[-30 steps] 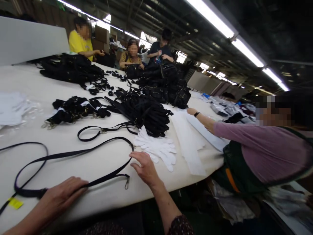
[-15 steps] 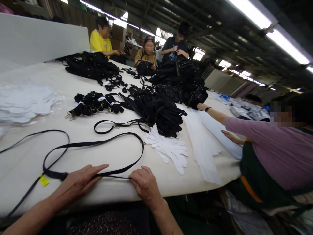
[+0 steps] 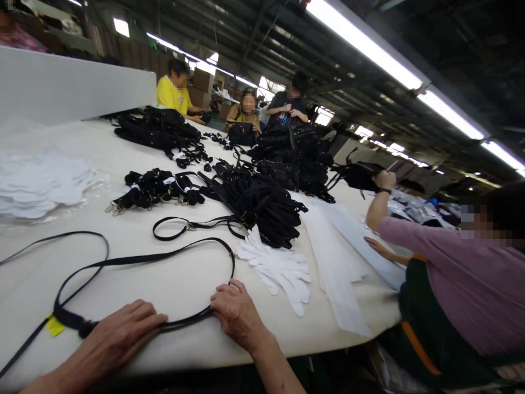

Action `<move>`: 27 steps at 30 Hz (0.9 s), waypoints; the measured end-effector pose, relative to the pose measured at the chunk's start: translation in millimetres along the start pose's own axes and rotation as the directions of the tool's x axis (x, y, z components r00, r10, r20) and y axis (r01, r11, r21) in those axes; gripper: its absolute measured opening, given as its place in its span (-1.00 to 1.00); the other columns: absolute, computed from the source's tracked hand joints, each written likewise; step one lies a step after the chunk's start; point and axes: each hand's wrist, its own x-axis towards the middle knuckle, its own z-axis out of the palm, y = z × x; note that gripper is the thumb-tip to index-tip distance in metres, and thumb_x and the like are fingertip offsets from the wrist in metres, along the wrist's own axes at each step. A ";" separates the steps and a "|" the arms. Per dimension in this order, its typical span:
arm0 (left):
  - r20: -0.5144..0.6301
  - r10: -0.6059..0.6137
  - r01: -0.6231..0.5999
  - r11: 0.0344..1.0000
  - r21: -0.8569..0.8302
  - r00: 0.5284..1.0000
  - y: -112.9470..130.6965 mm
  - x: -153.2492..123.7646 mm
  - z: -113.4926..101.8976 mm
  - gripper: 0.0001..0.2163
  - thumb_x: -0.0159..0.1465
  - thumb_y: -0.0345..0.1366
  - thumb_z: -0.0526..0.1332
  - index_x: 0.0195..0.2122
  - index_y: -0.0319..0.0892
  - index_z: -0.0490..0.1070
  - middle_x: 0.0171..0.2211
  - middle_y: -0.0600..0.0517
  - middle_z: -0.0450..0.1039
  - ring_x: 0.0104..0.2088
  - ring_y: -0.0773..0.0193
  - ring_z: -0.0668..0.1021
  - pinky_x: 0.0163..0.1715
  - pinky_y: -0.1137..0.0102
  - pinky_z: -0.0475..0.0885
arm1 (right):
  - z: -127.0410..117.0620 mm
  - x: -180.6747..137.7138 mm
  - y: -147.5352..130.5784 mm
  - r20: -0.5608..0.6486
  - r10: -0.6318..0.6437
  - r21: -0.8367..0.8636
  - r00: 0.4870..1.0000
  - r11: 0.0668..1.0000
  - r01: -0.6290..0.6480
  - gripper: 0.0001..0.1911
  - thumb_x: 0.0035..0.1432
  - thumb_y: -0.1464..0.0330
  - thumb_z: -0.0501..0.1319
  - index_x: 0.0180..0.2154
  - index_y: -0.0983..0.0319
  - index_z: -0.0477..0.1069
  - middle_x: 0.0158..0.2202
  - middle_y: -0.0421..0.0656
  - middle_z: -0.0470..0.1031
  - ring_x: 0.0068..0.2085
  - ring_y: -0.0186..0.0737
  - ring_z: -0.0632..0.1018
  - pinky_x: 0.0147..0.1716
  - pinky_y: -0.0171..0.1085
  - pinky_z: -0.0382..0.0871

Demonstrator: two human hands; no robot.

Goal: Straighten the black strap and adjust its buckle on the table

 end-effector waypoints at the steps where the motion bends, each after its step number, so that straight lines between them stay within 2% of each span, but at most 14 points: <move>1: -0.012 -0.022 0.022 1.000 -0.009 1.000 2.3 0.2 0.0 -0.73 0.44 -0.26 0.06 0.11 0.12 0.36 -0.19 0.05 0.51 -0.18 0.23 0.54 -0.18 0.36 0.48 | 2.2 0.6 1.3 -0.006 0.016 0.012 1.000 1.000 -0.016 -0.87 0.25 0.48 0.20 -0.20 0.12 0.41 -0.19 -0.26 0.62 0.02 -0.23 0.53 0.23 -0.07 0.12; 3: -0.036 -0.055 0.054 0.998 -0.020 0.998 8.4 0.0 -0.2 -0.75 0.44 -0.26 0.05 0.09 0.08 0.37 -0.20 0.04 0.50 -0.18 0.20 0.54 -0.17 0.31 0.48 | 6.0 0.6 3.1 -0.039 0.057 0.036 0.998 0.998 -0.056 -0.71 0.22 0.52 0.21 -0.05 0.11 0.39 -0.20 -0.25 0.61 -0.07 -0.24 0.55 0.20 -0.08 0.15; 5: -0.048 -0.055 0.054 0.998 -0.024 0.997 14.2 -0.5 -1.9 -0.76 0.44 -0.25 0.05 0.08 0.07 0.37 -0.20 0.04 0.50 -0.18 0.19 0.53 -0.18 0.28 0.47 | 8.6 0.0 4.8 -0.085 0.068 0.052 0.994 0.997 -0.064 -0.62 0.20 0.55 0.22 0.01 0.08 0.37 -0.18 -0.24 0.60 -0.10 -0.23 0.55 0.16 -0.09 0.19; 9: -0.128 -0.081 0.084 0.996 0.018 0.988 14.2 1.1 -14.6 -0.69 0.42 -0.21 0.10 0.18 0.06 0.29 0.01 0.03 0.51 0.01 0.17 0.51 0.01 0.24 0.44 | 11.7 1.1 5.2 -0.138 0.060 0.041 0.989 0.998 -0.055 -0.71 0.19 0.57 0.20 -0.13 0.08 0.41 -0.22 -0.26 0.58 -0.12 -0.20 0.55 0.12 -0.09 0.19; 12: -0.301 -0.128 0.175 0.975 0.135 0.945 -3.2 6.5 -29.4 -0.57 0.42 -0.25 0.08 0.31 0.01 0.14 0.22 -0.03 0.40 0.21 0.14 0.41 0.19 0.19 0.32 | 13.0 0.8 0.2 -0.146 0.054 0.012 0.988 0.999 -0.053 -0.66 0.19 0.60 0.15 -0.09 0.08 0.40 -0.19 -0.24 0.57 -0.11 -0.19 0.55 0.12 -0.09 0.18; 15: -0.413 -0.249 0.364 0.903 0.229 0.876 -31.2 14.8 -42.1 -0.56 0.41 -0.32 0.03 0.32 -0.03 0.15 0.33 -0.07 0.28 0.30 0.06 0.32 0.25 0.06 0.23 | 14.6 -1.4 -5.3 -0.166 0.080 0.017 0.983 0.997 -0.079 -0.68 0.20 0.57 0.16 -0.10 0.06 0.40 -0.19 -0.26 0.56 -0.11 -0.20 0.55 0.13 -0.10 0.18; 18: -0.362 -0.449 0.535 0.825 0.183 0.817 -60.0 20.5 -54.4 -0.58 0.39 -0.30 0.03 0.27 -0.02 0.25 0.34 -0.06 0.27 0.31 0.01 0.32 0.26 -0.01 0.20 | 16.5 -2.7 -7.1 -0.151 0.129 0.032 0.980 0.992 -0.125 -0.74 0.22 0.52 0.19 -0.14 0.04 0.41 -0.21 -0.28 0.56 -0.13 -0.20 0.55 0.15 -0.07 0.16; 20: -0.295 -0.560 0.611 0.783 0.119 0.774 -76.2 20.0 -65.8 -0.60 0.39 -0.23 -0.01 0.22 -0.02 0.32 0.30 -0.04 0.34 0.27 0.04 0.38 0.25 0.05 0.25 | 17.1 -2.4 -6.3 -0.134 0.138 0.030 0.981 0.990 -0.135 -0.77 0.24 0.50 0.19 -0.16 0.04 0.41 -0.22 -0.28 0.56 -0.14 -0.20 0.55 0.15 -0.05 0.16; 24: -0.208 -0.631 0.655 0.753 0.071 0.748 -95.2 17.1 -89.2 -0.56 0.40 -0.05 -0.09 0.15 -0.02 0.42 0.12 -0.02 0.53 0.10 0.10 0.53 0.12 0.22 0.40 | 17.2 -0.4 -2.8 -0.129 0.117 0.007 0.985 0.993 -0.117 -0.77 0.25 0.50 0.15 -0.16 0.03 0.41 -0.24 -0.27 0.56 -0.17 -0.20 0.55 0.15 -0.04 0.16; 27: -0.133 -0.643 0.655 0.752 0.071 0.754 -94.1 29.0 -91.3 -0.59 0.33 0.00 0.01 0.04 0.01 0.51 -0.01 -0.02 0.60 -0.01 0.05 0.59 0.00 0.23 0.45 | 18.9 -1.3 -0.8 -0.139 0.097 -0.003 0.986 0.995 -0.098 -0.76 0.24 0.50 0.15 -0.15 0.03 0.40 -0.24 -0.27 0.56 -0.17 -0.20 0.54 0.18 -0.03 0.13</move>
